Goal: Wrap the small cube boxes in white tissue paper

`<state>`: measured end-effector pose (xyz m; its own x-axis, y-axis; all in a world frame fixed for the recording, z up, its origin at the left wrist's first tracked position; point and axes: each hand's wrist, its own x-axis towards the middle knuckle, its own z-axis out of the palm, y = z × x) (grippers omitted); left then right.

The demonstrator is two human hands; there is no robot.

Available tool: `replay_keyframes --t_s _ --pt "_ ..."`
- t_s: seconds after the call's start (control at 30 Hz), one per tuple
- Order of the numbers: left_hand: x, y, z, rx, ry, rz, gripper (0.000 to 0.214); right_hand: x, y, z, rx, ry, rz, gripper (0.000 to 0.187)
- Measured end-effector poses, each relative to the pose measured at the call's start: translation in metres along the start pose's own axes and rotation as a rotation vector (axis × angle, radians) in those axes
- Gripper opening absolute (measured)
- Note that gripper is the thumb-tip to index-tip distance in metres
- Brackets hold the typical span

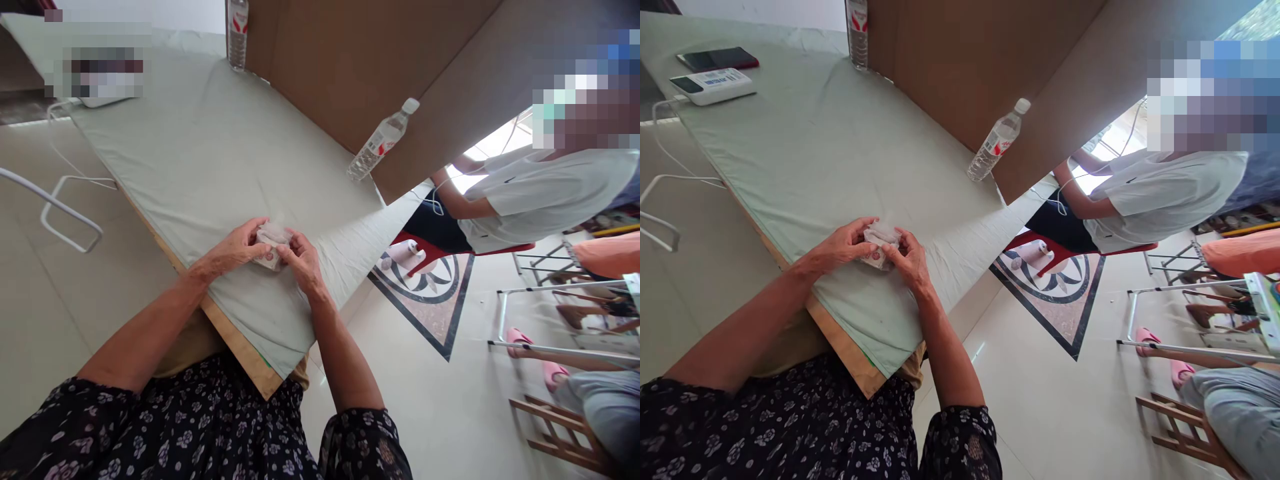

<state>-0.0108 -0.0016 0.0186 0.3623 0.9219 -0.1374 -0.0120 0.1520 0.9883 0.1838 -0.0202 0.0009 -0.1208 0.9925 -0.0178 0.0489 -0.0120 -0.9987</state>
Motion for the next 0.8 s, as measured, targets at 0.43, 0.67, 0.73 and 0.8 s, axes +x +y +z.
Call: replay_keyframes --t_s 0.43,0.67,0.73,0.8 --pt "0.003 -0.006 0.004 -0.051 0.07 0.007 0.092 0.012 0.009 0.0 -0.056 0.069 -0.029 0.073" --pt "0.003 -0.006 0.003 -0.012 0.047 0.011 0.097 0.051 -0.012 0.004 0.07 0.0 0.01 0.055" --pt "0.004 -0.006 0.003 0.036 0.06 0.037 0.094 0.055 -0.015 0.007 0.058 0.019 -0.035 0.047" --pt "0.005 -0.008 0.003 0.121 0.097 0.072 0.089 0.054 -0.016 0.01 0.032 0.057 -0.093 0.039"
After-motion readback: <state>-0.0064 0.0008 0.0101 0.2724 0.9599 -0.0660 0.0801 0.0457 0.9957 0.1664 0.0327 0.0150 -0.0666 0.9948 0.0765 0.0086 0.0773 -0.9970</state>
